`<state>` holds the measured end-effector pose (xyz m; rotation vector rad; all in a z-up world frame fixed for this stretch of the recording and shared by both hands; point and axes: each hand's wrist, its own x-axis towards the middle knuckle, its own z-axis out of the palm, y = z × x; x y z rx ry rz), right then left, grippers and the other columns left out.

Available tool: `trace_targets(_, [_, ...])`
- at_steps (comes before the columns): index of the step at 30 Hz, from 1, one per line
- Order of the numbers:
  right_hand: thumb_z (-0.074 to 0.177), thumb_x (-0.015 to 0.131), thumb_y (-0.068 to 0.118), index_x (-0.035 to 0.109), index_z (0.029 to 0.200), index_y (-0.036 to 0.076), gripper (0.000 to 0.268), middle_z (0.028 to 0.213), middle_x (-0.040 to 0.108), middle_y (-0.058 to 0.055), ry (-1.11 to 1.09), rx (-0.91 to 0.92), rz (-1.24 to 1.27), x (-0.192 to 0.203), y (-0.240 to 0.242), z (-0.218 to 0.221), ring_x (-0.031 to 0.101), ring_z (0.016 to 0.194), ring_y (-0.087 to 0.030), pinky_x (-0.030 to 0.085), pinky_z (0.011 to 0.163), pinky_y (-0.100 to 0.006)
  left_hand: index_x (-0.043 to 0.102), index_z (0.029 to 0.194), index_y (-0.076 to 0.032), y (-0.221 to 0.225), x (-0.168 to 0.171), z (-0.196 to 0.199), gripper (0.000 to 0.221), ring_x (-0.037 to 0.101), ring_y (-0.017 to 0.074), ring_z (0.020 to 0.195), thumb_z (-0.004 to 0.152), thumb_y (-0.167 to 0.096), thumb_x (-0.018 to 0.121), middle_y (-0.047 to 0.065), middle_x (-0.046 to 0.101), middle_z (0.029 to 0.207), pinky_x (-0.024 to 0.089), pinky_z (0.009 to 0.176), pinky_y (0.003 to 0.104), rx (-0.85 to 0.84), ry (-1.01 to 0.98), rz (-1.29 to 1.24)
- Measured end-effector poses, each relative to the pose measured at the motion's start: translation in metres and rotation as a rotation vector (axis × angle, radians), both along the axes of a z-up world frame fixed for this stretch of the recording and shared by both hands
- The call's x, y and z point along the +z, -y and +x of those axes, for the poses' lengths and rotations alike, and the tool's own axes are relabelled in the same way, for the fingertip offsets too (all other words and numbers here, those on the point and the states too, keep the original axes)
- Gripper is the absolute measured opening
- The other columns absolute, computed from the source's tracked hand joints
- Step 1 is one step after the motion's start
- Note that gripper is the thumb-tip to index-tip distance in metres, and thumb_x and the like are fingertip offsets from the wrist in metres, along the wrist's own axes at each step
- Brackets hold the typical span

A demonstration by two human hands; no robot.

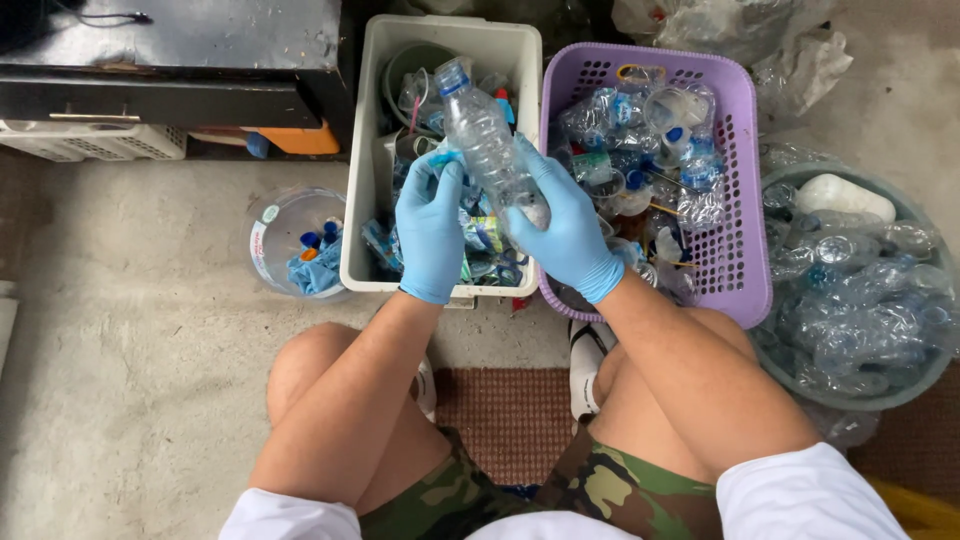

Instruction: Sorting plastic bottles by removing caps and labels using scissors for recycling

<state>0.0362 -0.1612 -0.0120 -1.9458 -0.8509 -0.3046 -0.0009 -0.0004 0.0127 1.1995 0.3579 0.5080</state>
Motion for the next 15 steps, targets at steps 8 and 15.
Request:
trace_targets(8, [0.102,0.048,0.024,0.026,0.165,0.014,0.068,0.167,0.03,-0.016,-0.351,0.128,0.067,0.006,0.009,-0.005,0.04,0.147,-0.037,0.032,0.122,-0.055,0.061,0.097,-0.011,0.008,0.01,-0.003,0.005,0.056,0.0085,0.079,0.1,-0.011,0.066,-0.002,0.057,0.085,0.058,0.085,0.031,-0.047,0.041,-0.266])
trace_targets(15, [0.083,0.09,0.023,0.025,0.164,0.015,0.104,0.123,0.049,-0.013,-0.5,0.029,-0.034,0.001,-0.002,0.003,0.062,0.096,-0.024,0.06,0.083,-0.038,0.061,0.094,-0.008,0.002,0.003,0.002,0.007,0.059,0.0125,0.076,0.098,-0.009,0.066,0.002,0.06,0.082,0.06,0.08,0.034,-0.065,0.013,-0.275])
